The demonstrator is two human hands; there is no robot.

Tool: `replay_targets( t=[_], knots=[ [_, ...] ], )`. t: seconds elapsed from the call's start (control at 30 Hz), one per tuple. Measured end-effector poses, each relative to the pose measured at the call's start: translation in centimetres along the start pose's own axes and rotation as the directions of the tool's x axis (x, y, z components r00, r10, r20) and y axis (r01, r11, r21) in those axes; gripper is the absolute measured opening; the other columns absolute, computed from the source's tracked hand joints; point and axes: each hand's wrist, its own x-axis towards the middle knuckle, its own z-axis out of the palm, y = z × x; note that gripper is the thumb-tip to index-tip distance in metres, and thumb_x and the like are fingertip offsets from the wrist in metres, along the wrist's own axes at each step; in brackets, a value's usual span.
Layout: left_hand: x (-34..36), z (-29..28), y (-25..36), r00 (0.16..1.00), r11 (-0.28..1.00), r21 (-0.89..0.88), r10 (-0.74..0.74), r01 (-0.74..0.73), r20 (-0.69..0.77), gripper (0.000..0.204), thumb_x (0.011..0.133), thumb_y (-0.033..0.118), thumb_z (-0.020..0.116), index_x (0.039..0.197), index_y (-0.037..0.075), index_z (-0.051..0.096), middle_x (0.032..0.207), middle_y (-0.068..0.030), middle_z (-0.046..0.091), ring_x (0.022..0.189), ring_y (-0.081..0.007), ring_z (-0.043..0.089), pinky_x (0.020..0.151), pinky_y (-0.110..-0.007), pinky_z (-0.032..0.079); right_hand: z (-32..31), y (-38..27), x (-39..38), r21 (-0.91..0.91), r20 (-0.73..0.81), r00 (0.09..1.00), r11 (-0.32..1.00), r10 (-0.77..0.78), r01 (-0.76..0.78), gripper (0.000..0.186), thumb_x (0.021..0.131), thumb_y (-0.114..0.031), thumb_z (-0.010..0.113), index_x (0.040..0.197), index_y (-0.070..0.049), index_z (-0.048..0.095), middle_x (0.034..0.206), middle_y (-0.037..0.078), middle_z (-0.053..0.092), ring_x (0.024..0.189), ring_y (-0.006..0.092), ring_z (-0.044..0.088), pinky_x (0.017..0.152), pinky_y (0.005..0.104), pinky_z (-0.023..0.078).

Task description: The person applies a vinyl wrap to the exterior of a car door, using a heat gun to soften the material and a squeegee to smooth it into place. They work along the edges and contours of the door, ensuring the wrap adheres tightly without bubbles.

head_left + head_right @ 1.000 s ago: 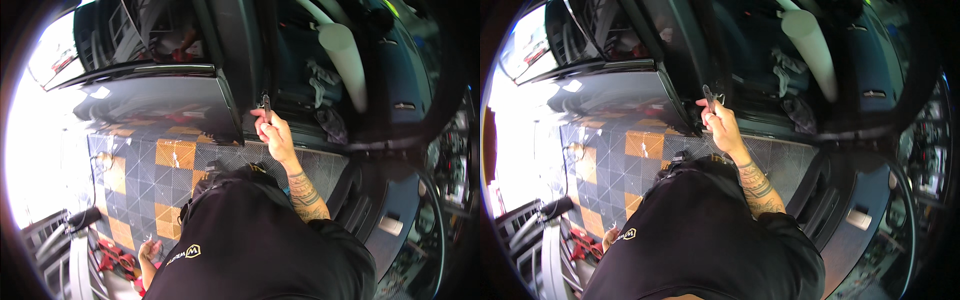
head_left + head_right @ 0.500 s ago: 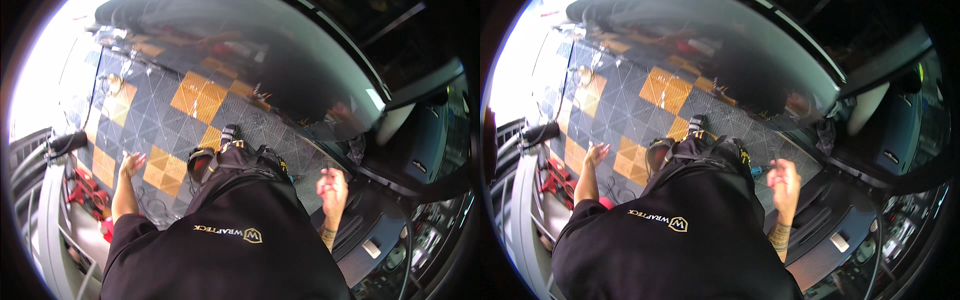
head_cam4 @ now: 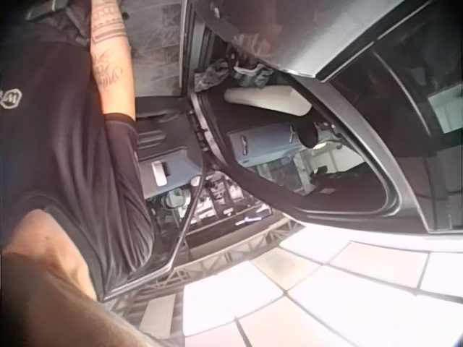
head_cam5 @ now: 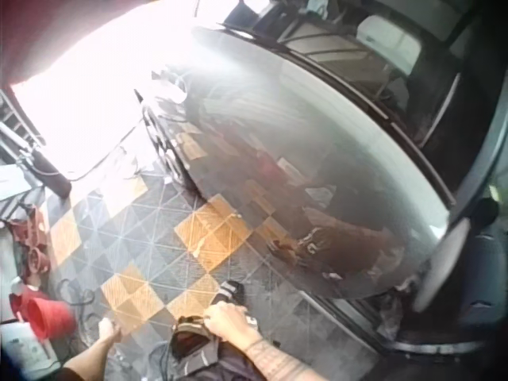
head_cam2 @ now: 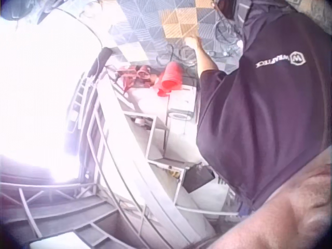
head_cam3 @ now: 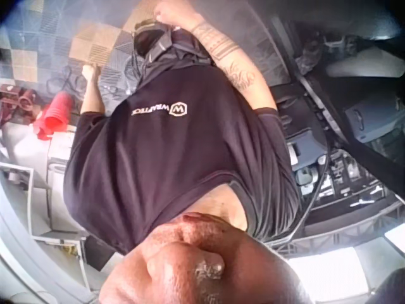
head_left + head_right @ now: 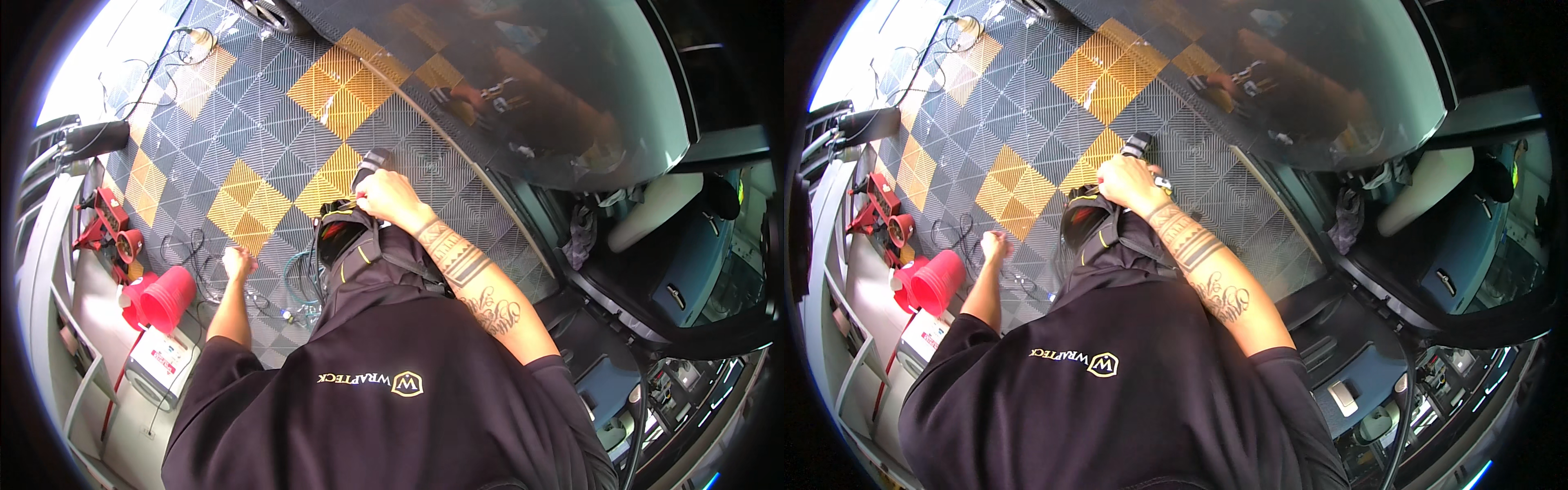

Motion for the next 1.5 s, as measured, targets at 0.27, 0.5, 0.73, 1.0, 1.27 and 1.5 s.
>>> replay_targets(
  t=[0.27, 0.5, 0.73, 1.0, 1.27, 1.5],
  knots=[
    [-8.6, 6.0, -2.7, 0.957, 0.998, 0.056, -0.003, -0.014, 0.289, 0.023, 0.082, 0.001, 0.060, 0.105, 0.004, 0.061, 0.085, -0.0112, 0.064, 0.068, -0.0241, 0.062, 0.068, -0.038, 0.055, 7.4, -4.8, -2.8, 0.201, 0.115, 0.987, 0.976, -0.112, 0.087, 0.025, 0.073, -0.013, 0.055, 0.096, -0.002, 0.059, 0.081, 0.022, 0.064, 0.072, 0.0399, 0.062, 0.067, 0.0485, 0.049],
    [-6.0, 0.5, -0.7, 0.912, 0.917, -0.397, 0.139, 0.029, 0.387, 0.030, 0.084, 0.021, 0.066, 0.110, 0.006, 0.063, 0.092, -0.0115, 0.067, 0.088, -0.0198, 0.065, 0.068, -0.036, 0.054, 7.9, -3.2, -3.3, 0.416, -0.137, 0.975, 0.903, 0.177, -0.106, 0.021, 0.084, -0.021, 0.051, 0.095, -0.005, 0.060, 0.088, 0.018, 0.066, 0.083, 0.0353, 0.063, 0.073, 0.0468, 0.048],
    [3.7, -6.5, -1.4, 0.893, 0.882, -0.444, 0.065, 0.158, 0.446, 0.030, 0.089, 0.012, 0.057, 0.117, 0.004, 0.050, 0.089, -0.0121, 0.061, 0.074, -0.0213, 0.060, 0.068, -0.036, 0.052, 5.4, 4.5, -11.5, 0.451, -0.314, 0.845, 0.851, 0.432, -0.267, 0.014, 0.082, -0.017, 0.054, 0.081, -0.006, 0.063, 0.076, 0.016, 0.063, 0.071, 0.0315, 0.062, 0.064, 0.0403, 0.047],
    [8.1, -14.1, 3.9, 0.984, 0.914, 0.387, 0.056, -0.119, 0.169, 0.032, 0.080, 0.013, 0.059, 0.111, 0.005, 0.056, 0.094, -0.0201, 0.063, 0.071, -0.0319, 0.063, 0.062, -0.041, 0.052, 7.7, 11.8, -20.9, 0.605, -0.465, 0.340, 0.574, 0.818, -0.552, 0.014, 0.082, -0.017, 0.065, 0.085, -0.003, 0.067, 0.078, 0.013, 0.067, 0.072, 0.0181, 0.064, 0.066, 0.0314, 0.049],
    [-4.0, -16.4, 25.8, 0.549, 0.605, -0.002, 0.723, -0.796, 0.419, 0.023, 0.078, 0.005, 0.056, 0.098, 0.000, 0.067, 0.079, -0.0092, 0.069, 0.065, -0.0135, 0.063, 0.059, -0.028, 0.049, 6.2, 3.0, -13.1, 0.604, -0.208, 0.567, 0.561, 0.797, -0.566, 0.014, 0.085, -0.014, 0.062, 0.092, -0.002, 0.064, 0.063, 0.002, 0.057, 0.053, 0.0101, 0.050, 0.051, 0.0267, 0.041],
    [-5.5, -5.3, 21.9, 0.211, -0.088, 0.396, 0.732, -0.914, 0.648, 0.011, 0.078, 0.006, 0.056, 0.075, -0.002, 0.063, 0.075, -0.0222, 0.066, 0.070, -0.0360, 0.066, 0.061, -0.042, 0.054, 3.1, 1.7, -13.6, 0.401, -0.224, 0.608, 0.641, 0.761, -0.654, 0.021, 0.082, -0.020, 0.065, 0.097, -0.005, 0.066, 0.067, 0.008, 0.062, 0.060, 0.0145, 0.058, 0.059, 0.0293, 0.047]
  ],
)
